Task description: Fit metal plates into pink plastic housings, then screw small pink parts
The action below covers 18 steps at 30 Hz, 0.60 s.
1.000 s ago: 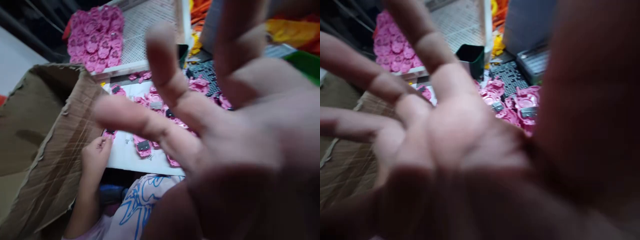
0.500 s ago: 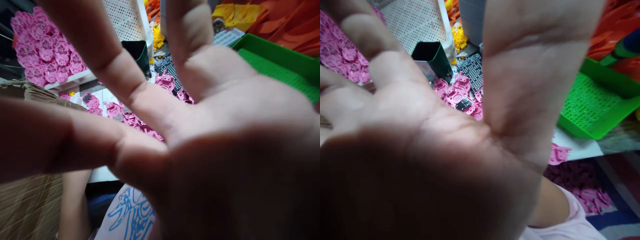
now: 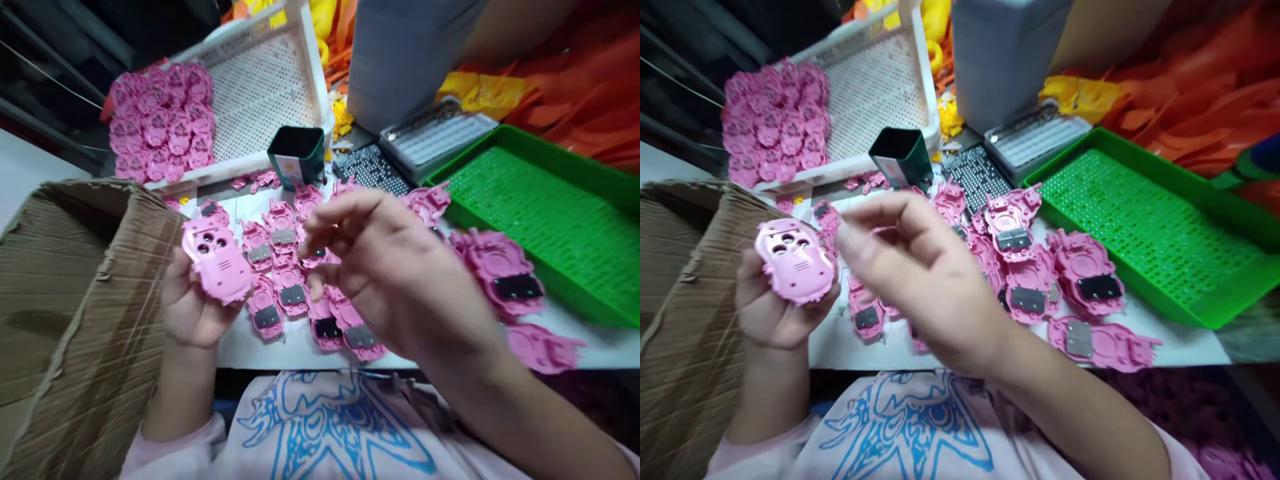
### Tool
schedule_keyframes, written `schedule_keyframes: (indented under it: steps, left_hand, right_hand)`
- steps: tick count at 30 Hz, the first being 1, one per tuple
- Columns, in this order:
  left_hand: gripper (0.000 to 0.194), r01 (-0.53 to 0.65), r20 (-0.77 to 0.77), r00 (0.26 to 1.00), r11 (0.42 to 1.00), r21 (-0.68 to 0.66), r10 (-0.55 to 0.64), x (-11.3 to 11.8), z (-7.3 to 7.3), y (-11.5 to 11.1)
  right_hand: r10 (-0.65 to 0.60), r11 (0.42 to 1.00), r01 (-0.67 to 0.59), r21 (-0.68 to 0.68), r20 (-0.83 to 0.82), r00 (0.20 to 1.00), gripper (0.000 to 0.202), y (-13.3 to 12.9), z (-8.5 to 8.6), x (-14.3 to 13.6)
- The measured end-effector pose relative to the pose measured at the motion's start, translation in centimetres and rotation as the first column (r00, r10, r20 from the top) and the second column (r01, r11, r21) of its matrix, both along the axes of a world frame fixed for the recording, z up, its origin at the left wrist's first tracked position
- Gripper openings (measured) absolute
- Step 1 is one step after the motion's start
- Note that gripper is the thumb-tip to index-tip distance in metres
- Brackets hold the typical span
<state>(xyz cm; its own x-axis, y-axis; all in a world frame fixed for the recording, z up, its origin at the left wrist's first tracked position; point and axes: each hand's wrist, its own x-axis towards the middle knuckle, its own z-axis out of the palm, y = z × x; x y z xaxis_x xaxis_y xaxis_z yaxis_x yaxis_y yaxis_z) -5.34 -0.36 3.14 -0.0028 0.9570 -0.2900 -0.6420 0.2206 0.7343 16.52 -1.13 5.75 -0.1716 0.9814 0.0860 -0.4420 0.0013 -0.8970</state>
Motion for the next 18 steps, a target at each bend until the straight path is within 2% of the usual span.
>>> schedule_keyframes:
  steps: [2, 4, 5, 6, 8, 11, 15, 18]
  left_hand:
    - [0.021, 0.042, 0.050, 0.998, 0.998, -0.039, -0.040, 1.4, 0.2, 1.6]
    - [0.029, 0.108, 0.109, 0.989, 0.991, -0.083, -0.098, 2.8, 0.3, 2.9]
    - [0.032, 0.134, 0.141, 0.983, 0.986, -0.098, -0.120, 3.4, 0.3, 3.4]
    - [0.034, 0.161, 0.173, 0.975, 0.981, -0.108, -0.141, 3.8, 0.3, 3.7]
    - [0.035, 0.203, 0.238, 0.956, 0.974, -0.100, -0.174, 4.4, 0.2, 3.9]
    - [0.036, 0.255, 0.296, 0.925, 0.967, -0.018, -0.238, 4.4, -0.1, 3.7]
    - [0.041, 0.264, 0.324, 0.911, 0.964, 0.023, -0.257, 4.2, -0.4, 3.4]
    - [0.034, 0.261, 0.328, 0.910, 0.965, 0.021, -0.253, 4.2, -0.4, 3.1]
  right_hand:
    - [-0.107, 0.966, 0.050, 0.252, 0.219, 0.970, 0.005, 0.4, -1.1, -0.6]
    - [-0.263, 0.831, -0.015, 0.556, 0.417, 0.870, 0.001, 0.8, -2.2, -1.0]
    - [-0.347, 0.753, -0.062, 0.655, 0.476, 0.808, 0.004, 1.0, -2.6, -1.1]
    - [-0.418, 0.693, -0.104, 0.713, 0.516, 0.748, 0.006, 1.1, -3.0, -1.2]
    - [-0.512, 0.624, -0.155, 0.766, 0.551, 0.659, 0.010, 1.3, -3.5, -1.3]
    - [-0.546, 0.597, -0.186, 0.780, 0.565, 0.618, 0.013, 1.7, -3.8, -1.5]
    - [-0.524, 0.618, -0.184, 0.764, 0.575, 0.629, 0.012, 2.0, -3.9, -1.6]
    - [-0.508, 0.632, -0.170, 0.756, 0.570, 0.646, 0.010, 1.8, -4.0, -1.6]
